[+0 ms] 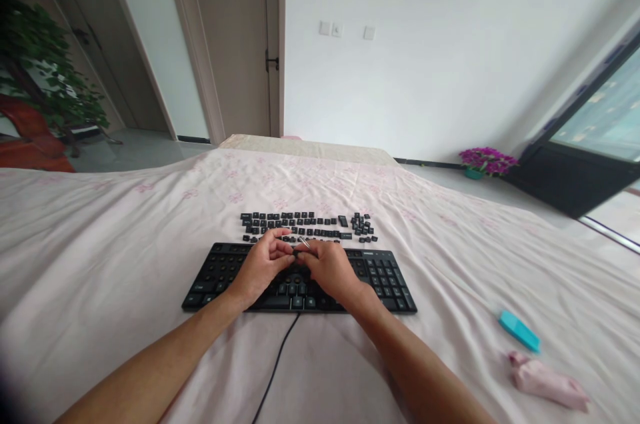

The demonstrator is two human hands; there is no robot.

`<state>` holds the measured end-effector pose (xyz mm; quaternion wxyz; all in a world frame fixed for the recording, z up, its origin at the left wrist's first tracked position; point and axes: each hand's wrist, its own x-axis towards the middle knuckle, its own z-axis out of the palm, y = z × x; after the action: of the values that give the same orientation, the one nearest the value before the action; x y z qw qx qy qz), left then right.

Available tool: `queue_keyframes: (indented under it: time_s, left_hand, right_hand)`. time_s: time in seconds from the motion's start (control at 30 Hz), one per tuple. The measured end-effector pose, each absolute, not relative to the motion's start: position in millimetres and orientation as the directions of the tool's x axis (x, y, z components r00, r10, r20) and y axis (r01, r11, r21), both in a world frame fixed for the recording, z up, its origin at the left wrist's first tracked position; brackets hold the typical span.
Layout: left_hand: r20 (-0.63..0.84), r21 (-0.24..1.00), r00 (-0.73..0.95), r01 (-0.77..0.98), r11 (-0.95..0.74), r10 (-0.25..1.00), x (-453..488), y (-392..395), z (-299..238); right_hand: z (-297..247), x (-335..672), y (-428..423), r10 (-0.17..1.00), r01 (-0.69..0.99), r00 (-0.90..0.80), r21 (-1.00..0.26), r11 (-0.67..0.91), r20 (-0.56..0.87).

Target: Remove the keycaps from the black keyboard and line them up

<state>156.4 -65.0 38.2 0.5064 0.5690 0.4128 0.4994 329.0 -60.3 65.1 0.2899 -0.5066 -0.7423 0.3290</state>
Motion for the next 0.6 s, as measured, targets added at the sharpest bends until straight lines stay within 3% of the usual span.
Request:
queue_keyframes:
  time_s: [0.33, 0.6]
  left_hand:
    - [0.132, 0.989, 0.129, -0.079, -0.122, 0.983, 156, -65, 39]
    - [0.147, 0.988, 0.122, -0.062, -0.140, 0.982, 158, -66, 37]
  right_hand:
    - [66, 327, -58, 0.963, 0.600, -0.224, -0.757, 0.258, 0.150]
    - [82, 339, -46, 0.952, 0.716, -0.250, -0.628, 0.305, 0.177]
